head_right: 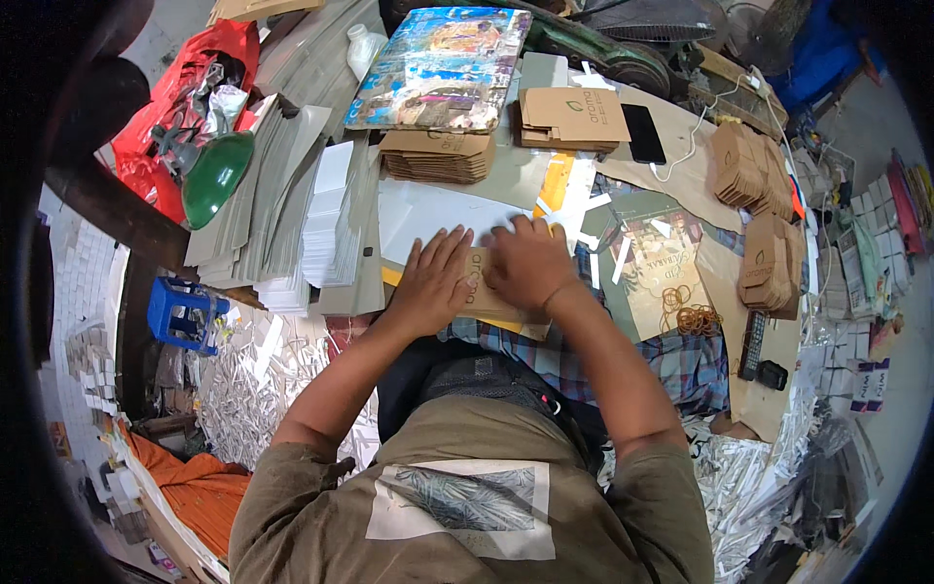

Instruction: Folding and counting printed cardboard packets for aroma products.

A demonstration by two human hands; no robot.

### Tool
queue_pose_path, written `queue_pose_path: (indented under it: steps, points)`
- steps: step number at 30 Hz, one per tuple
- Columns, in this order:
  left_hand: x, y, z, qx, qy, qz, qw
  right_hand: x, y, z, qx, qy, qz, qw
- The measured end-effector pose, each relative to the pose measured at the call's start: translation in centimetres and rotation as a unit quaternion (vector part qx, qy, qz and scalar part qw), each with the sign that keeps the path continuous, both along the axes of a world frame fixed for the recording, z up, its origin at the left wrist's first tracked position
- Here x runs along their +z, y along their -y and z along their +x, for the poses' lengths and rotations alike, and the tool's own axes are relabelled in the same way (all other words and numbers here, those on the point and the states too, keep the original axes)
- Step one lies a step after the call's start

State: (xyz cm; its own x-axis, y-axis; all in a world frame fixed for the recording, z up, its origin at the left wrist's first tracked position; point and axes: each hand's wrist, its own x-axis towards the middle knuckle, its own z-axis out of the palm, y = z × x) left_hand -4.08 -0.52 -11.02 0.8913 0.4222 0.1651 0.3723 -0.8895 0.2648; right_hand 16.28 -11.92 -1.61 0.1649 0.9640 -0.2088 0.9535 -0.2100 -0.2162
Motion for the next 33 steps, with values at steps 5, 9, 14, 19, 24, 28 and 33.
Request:
queue_pose_path:
  steps: [5, 9, 14, 19, 24, 28, 33]
  points:
    - [-1.9, -0.6, 0.1, -0.014, -0.015, 0.043, 0.999, -8.3, 2.0, -3.4, 0.010, 0.013, 0.241, 0.970]
    - [-2.3, -2.8, 0.7, -0.050, 0.000, -0.087, 0.995, -10.4, 2.1, -3.1, 0.013, -0.034, 0.244, 0.969]
    - [1.1, -3.0, -0.4, -0.012, 0.014, -0.139, 0.990, -7.3, 1.7, -3.3, -0.003, -0.019, 0.184, 0.983]
    - [1.4, -2.4, 0.5, 0.036, 0.000, -0.179, 0.983, -3.3, -2.7, -0.1, -0.052, -0.119, -0.087, 0.988]
    - [1.2, -0.9, -0.4, 0.052, 0.097, -0.217, 0.970, -6.4, -3.8, 1.4, 0.001, -0.136, -0.077, 0.988]
    - [-0.4, 1.5, -1.1, 0.135, 0.297, -0.341, 0.882, -3.8, -2.6, 1.7, -0.036, -0.297, -0.089, 0.950]
    - [0.4, 3.3, -1.2, 0.133, 0.408, -0.485, 0.762, -3.5, -0.4, 0.1, -0.118, -0.583, 0.084, 0.799]
